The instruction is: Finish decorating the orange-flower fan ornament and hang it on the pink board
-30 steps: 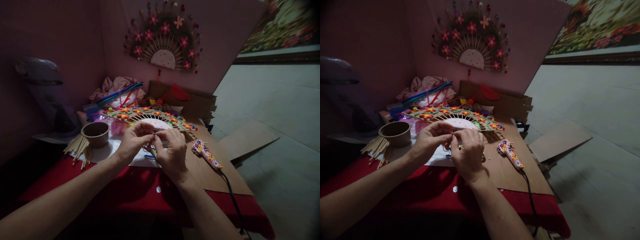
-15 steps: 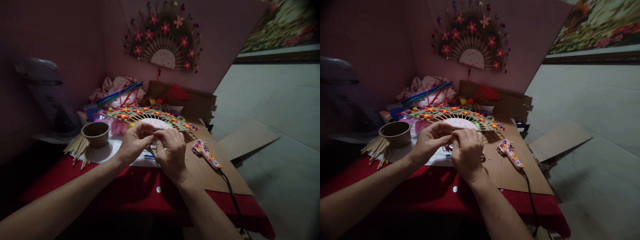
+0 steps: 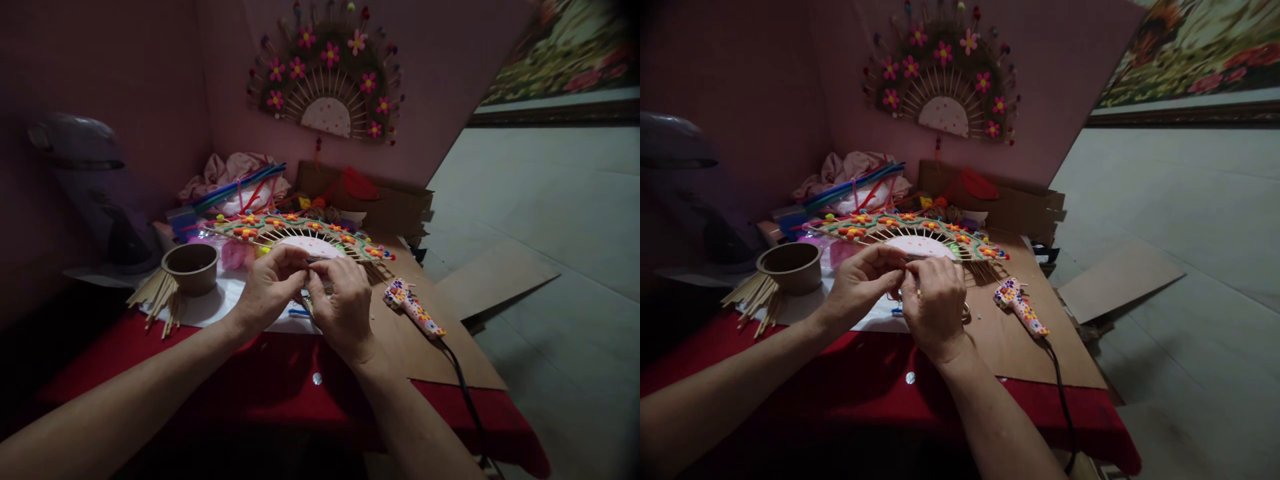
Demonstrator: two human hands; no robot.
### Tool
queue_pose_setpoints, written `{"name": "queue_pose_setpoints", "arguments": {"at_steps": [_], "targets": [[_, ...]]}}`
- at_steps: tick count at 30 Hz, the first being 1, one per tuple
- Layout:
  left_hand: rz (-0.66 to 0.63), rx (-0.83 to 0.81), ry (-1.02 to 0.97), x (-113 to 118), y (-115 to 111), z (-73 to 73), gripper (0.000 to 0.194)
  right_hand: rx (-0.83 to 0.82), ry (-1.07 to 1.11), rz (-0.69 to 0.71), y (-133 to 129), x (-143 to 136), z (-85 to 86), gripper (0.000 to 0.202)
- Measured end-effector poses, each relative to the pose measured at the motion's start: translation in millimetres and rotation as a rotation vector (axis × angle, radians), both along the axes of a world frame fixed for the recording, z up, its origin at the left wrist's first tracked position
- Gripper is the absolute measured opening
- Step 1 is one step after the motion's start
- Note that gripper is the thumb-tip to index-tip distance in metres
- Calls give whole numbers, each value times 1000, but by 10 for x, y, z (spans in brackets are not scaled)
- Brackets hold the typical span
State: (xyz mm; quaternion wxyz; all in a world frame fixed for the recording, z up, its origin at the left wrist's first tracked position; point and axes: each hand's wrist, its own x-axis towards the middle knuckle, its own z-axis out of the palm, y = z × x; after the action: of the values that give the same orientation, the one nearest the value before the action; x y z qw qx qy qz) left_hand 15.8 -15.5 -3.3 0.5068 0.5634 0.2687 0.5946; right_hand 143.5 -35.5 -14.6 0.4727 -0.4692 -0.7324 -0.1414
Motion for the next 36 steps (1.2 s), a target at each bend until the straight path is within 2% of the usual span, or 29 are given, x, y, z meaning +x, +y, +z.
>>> {"name": "queue_pose_setpoints", "arguments": {"at_steps": [9,21,30,36], "targets": [[-51,-140,-82,-43,60,-20,28,-22,92,-13,28,5,25,13],[-57,-124,-94,-34,38,16,28,-7,94,35,-17,-8,34,8],[-41,-86,-69,-28,12,16,27,16,28,-4,-20,-9,18,6],[-84,-198,-149,-55,49,8,32,13,162,-11,5,-3,20,9]]}}
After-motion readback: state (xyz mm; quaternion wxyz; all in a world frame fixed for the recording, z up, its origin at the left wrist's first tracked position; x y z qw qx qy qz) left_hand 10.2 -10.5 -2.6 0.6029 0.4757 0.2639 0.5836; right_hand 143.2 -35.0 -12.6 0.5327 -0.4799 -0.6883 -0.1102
